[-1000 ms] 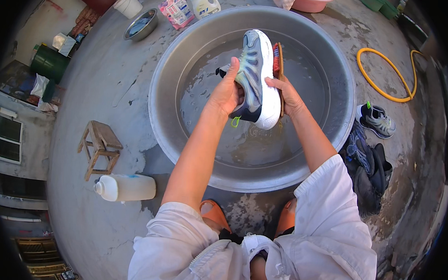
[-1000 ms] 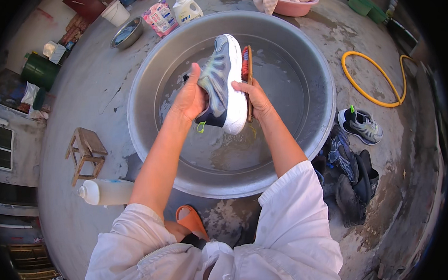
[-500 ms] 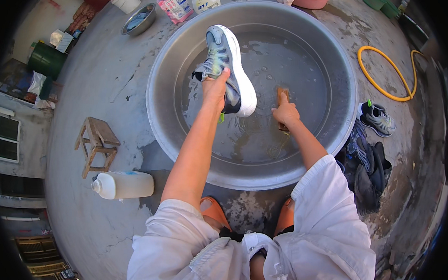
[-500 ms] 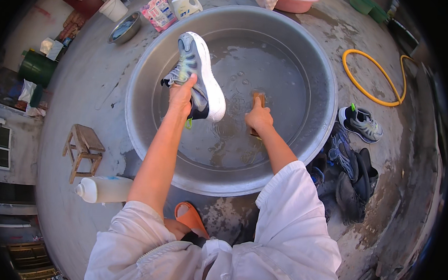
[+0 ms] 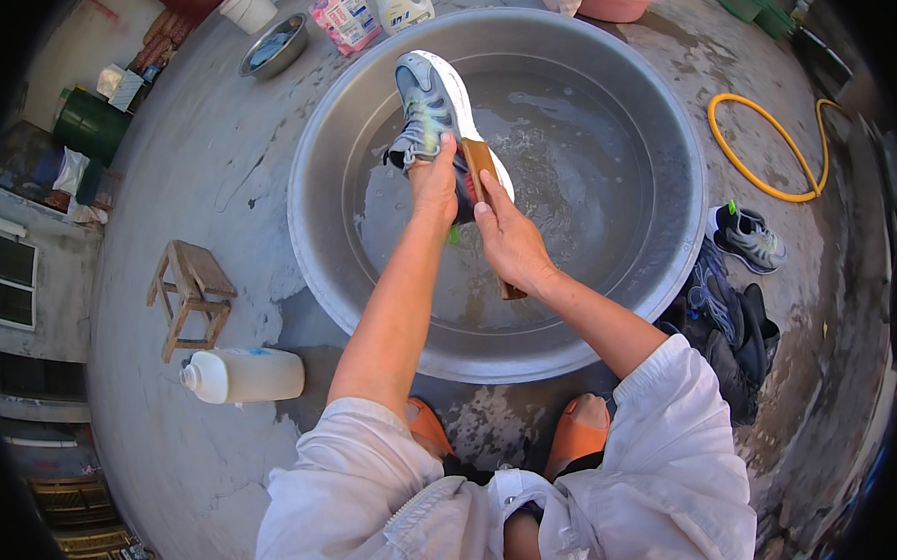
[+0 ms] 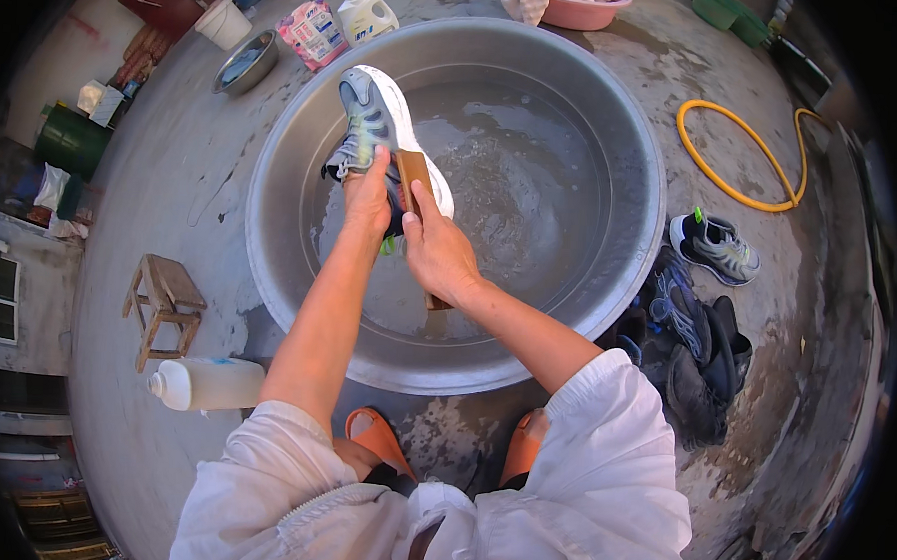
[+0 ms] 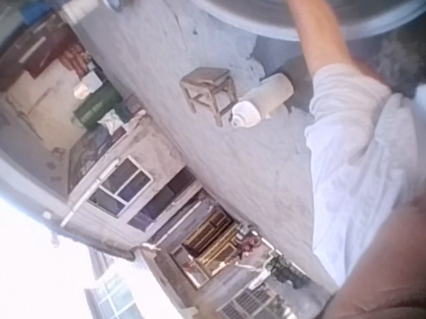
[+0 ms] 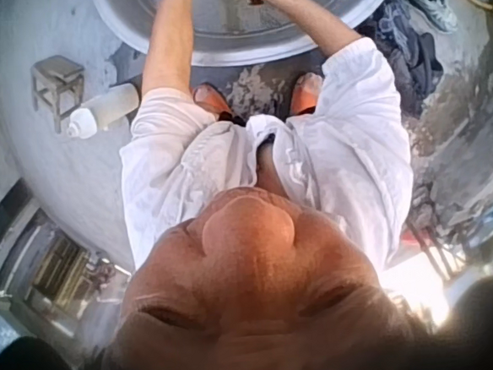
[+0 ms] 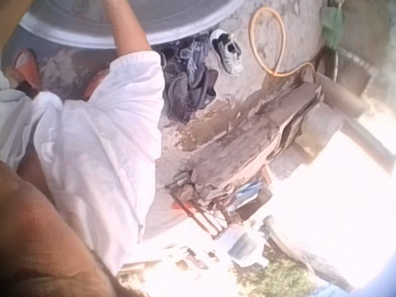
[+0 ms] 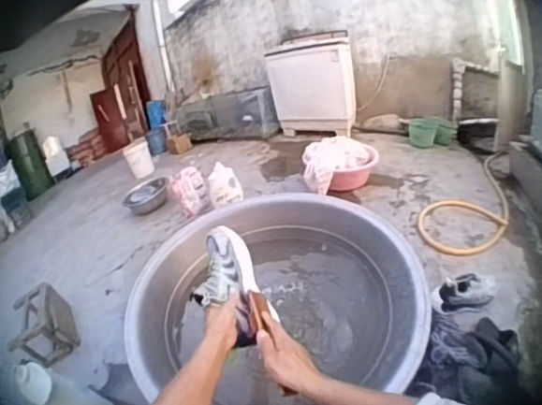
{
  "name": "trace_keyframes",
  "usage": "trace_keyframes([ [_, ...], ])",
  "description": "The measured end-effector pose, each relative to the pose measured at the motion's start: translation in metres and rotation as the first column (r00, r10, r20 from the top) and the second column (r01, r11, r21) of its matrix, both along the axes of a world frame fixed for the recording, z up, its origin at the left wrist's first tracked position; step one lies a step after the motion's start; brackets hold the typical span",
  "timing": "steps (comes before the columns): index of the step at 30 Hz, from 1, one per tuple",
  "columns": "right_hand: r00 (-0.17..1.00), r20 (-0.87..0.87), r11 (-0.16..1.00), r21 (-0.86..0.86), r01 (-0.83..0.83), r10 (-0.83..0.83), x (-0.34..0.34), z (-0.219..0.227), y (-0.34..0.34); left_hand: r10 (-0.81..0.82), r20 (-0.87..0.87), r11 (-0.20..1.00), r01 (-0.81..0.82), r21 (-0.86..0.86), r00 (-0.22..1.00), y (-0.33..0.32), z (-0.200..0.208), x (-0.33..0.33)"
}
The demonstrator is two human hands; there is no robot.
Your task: The person scrubs the mesh and rubber parts of a sneaker with a wooden brush inside a large water-filled basin. They rotate the shoe to clean all sides and rinse it frequently in the soapy water.
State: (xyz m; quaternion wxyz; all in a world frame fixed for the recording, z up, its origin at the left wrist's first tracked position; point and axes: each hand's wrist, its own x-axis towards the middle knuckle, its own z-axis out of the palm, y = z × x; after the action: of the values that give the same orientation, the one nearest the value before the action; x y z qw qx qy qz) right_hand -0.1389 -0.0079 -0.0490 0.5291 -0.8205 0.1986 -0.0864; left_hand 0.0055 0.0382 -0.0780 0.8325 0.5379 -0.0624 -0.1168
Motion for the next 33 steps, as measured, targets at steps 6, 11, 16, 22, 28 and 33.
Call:
trace_keyframes([
  [6, 0.947, -0.083, 0.951, -0.006, 0.31, -0.309, 0.053, 0.014, -0.055, -0.065, 0.006, 0.998, 0.065, -0.017, 0.998, -0.028, 0.005, -0.032],
  [11, 1.0, 0.012, 1.0, 0.011, 0.004, -0.004, -0.011, 0.011, 0.003, 0.082, 0.134, 0.995, -0.089, 0.051, 0.988, -0.009, 0.022, -0.012],
  [16, 0.988, -0.063, 0.987, 0.062, 0.145, -0.141, 0.02, 0.02, -0.01, 0.086, -0.008, 0.996, -0.086, 0.011, 0.996, -0.019, 0.033, -0.032],
  [22, 0.997, -0.037, 0.996, 0.067, 0.064, -0.061, 0.006, 0.033, 0.005, 0.072, -0.011, 0.994, -0.072, -0.08, 0.997, -0.011, 0.04, -0.022],
  [28, 0.985, 0.005, 0.985, 0.032, 0.172, -0.173, 0.027, 0.023, -0.008, 0.063, -0.012, 0.995, -0.064, -0.082, 0.998, -0.015, 0.038, -0.028],
  [33, 0.973, -0.079, 0.975, 0.042, 0.22, -0.216, 0.064, 0.002, -0.057, 0.09, -0.02, 0.987, -0.092, -0.132, 0.996, -0.023, 0.04, -0.03],
])
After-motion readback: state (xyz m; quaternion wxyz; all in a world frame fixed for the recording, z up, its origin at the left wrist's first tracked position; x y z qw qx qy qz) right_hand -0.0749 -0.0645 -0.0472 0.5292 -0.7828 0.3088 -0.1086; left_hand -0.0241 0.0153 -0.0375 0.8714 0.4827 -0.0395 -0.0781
